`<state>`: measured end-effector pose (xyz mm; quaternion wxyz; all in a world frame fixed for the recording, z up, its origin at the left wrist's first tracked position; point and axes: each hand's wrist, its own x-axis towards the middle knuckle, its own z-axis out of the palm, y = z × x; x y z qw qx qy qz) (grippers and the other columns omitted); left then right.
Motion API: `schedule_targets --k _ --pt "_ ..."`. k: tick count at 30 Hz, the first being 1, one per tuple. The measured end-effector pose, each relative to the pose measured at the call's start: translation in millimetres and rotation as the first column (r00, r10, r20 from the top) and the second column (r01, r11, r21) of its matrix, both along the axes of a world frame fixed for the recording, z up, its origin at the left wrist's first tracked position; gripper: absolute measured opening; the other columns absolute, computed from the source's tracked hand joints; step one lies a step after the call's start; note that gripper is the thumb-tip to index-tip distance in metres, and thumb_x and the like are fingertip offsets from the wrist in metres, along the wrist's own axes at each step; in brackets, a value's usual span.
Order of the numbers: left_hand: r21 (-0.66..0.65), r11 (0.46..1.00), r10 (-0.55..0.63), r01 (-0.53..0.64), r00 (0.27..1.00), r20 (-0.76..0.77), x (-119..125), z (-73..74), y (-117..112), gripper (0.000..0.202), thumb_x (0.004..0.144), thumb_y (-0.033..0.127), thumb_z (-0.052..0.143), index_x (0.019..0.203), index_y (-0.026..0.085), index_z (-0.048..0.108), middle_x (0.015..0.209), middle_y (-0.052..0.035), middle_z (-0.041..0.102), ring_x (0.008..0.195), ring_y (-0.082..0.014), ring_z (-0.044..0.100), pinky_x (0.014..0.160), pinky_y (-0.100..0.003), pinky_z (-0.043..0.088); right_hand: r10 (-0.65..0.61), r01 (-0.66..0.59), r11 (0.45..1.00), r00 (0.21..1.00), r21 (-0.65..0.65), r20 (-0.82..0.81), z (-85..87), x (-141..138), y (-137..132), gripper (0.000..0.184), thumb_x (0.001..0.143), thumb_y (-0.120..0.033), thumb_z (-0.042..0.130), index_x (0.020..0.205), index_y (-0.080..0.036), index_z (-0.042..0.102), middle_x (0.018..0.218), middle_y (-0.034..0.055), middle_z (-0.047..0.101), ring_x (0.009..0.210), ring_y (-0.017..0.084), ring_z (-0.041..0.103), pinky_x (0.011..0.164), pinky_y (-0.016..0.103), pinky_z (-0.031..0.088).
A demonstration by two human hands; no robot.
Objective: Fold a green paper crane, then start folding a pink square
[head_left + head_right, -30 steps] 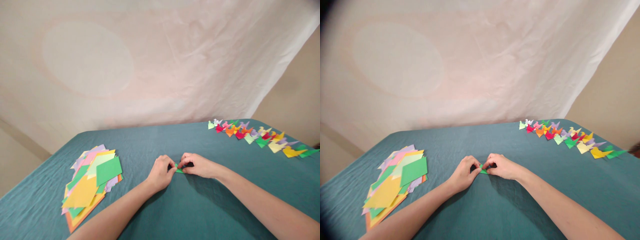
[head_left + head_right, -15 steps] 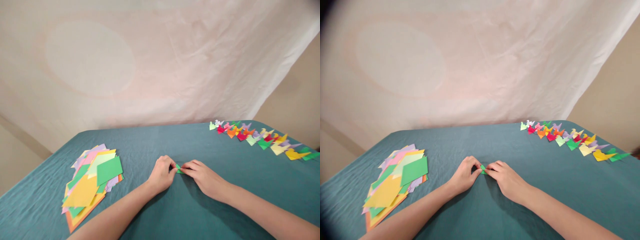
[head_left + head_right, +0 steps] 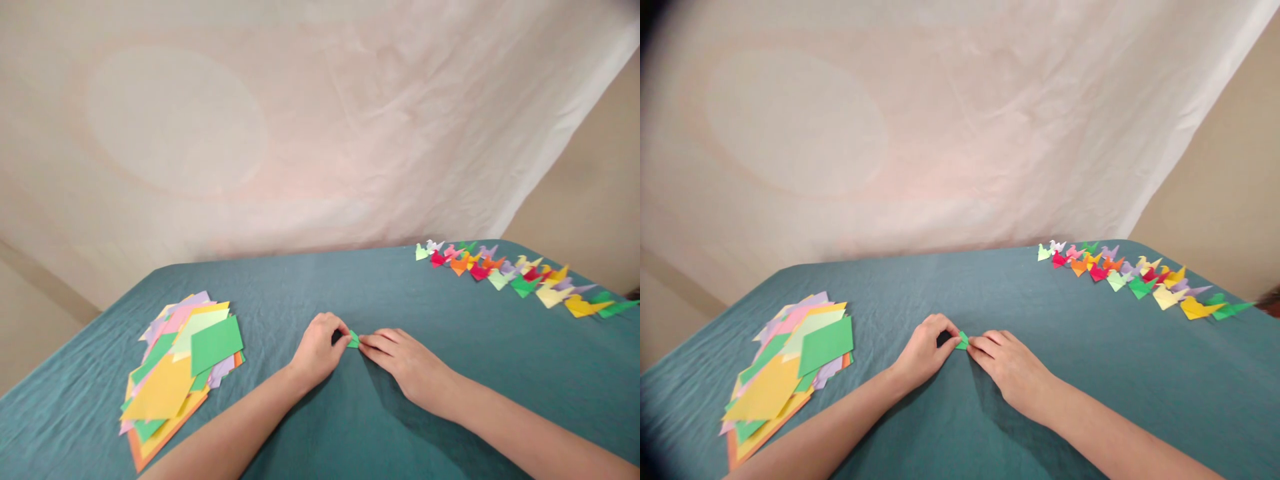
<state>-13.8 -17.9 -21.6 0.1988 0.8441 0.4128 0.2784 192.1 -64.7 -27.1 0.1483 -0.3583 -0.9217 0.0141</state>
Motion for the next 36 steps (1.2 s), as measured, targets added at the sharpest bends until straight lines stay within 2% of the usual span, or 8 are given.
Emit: schedule_targets --k 3,6,9,16,21,24,32,36 --pt "0.02 0.999 -0.037 0.037 0.999 -0.004 -4 4.3 -2 0.007 0.082 0.018 0.055 0.088 0.018 0.058 0.087 -0.0024 0.061 0.084 -0.0166 0.054 0.08 -0.03 0.042 -0.011 0.012 1.0 1.0 -0.01 0.019 0.8 -1 0 0.045 0.084 -0.006 0.041 0.127 -0.017 0.046 0.125 0.009 0.052 0.107 0.022 0.046 0.087 0.038 0.043" --pt "0.072 0.982 -0.17 0.174 0.984 -0.059 -10 10.7 -5 0.018 0.084 0.02 0.053 0.102 0.02 0.058 0.103 -0.005 0.06 0.098 -0.0186 0.052 0.089 -0.033 0.04 -0.016 0.016 1.0 0.999 -0.023 0.03 1.4 -2 0 0.044 0.084 -0.008 0.041 0.127 -0.017 0.047 0.125 0.0087 0.052 0.107 0.022 0.046 0.088 0.038 0.043" --pt "0.104 0.965 -0.226 0.242 0.963 -0.147 -13 14.7 -7 0.022 0.086 0.021 0.051 0.107 0.022 0.058 0.106 -0.0045 0.06 0.103 -0.0194 0.051 0.092 -0.035 0.038 -0.012 0.013 0.999 0.999 -0.038 0.031 1.4 -1 0 0.043 0.086 -0.009 0.04 0.127 -0.018 0.046 0.125 0.0081 0.051 0.107 0.022 0.045 0.089 0.038 0.042" --pt "0.132 0.956 -0.22 0.263 0.936 -0.275 -13 16.0 -7 0.022 0.09 0.022 0.043 0.104 0.021 0.06 0.099 -0.0047 0.062 0.098 -0.0186 0.054 0.088 -0.034 0.039 0.001 -0.002 1.0 1.0 -0.031 -0.013 -1.0 1 0 0.047 0.085 -0.008 0.039 0.13 -0.02 0.043 0.126 0.0083 0.052 0.108 0.021 0.046 0.089 0.039 0.042" --pt "0.189 0.935 -0.183 0.3 0.865 -0.467 -8 23.0 -16 0.022 0.09 0.024 0.044 0.108 0.02 0.056 0.102 -0.0064 0.059 0.1 -0.0202 0.052 0.09 -0.035 0.037 0.003 -0.003 1.0 1.0 -0.022 -0.009 -1.8 0 0 0.046 0.085 -0.008 0.038 0.129 -0.019 0.045 0.124 0.0091 0.053 0.108 0.022 0.046 0.089 0.04 0.042" --pt "0.213 0.93 -0.142 0.301 0.825 -0.548 -6 28.0 -23 0.028 0.088 0.03 0.049 0.113 0.017 0.051 0.106 -0.0081 0.057 0.103 -0.0226 0.05 0.092 -0.037 0.035 -0.006 0.007 1.0 1.0 -0.029 0.006 0.8 -1 -1 0.043 0.085 -0.01 0.04 0.128 -0.018 0.046 0.123 0.009 0.053 0.107 0.022 0.046 0.088 0.039 0.042" --pt "0.251 0.928 -0.091 0.276 0.819 -0.566 -8 27.9 -28 0.04 0.086 0.038 0.051 0.119 0.017 0.047 0.118 -0.0095 0.054 0.117 -0.0263 0.042 0.098 -0.041 0.028 -0.003 0.006 0.999 0.998 -0.043 0.067 16.2 -1 -3 0.041 0.084 -0.009 0.041 0.124 -0.015 0.05 0.123 0.0098 0.054 0.107 0.022 0.048 0.089 0.037 0.042" --pt "0.249 0.934 -0.07 0.254 0.817 -0.572 -9 27.0 -30 0.04 0.087 0.04 0.048 0.12 0.018 0.048 0.121 -0.0104 0.054 0.119 -0.0273 0.04 0.098 -0.042 0.028 0.003 0.0 0.998 0.998 -0.059 0.065 17.9 0 -5 0.042 0.083 -0.008 0.041 0.124 -0.014 0.051 0.125 0.0103 0.053 0.11 0.021 0.047 0.09 0.036 0.042"
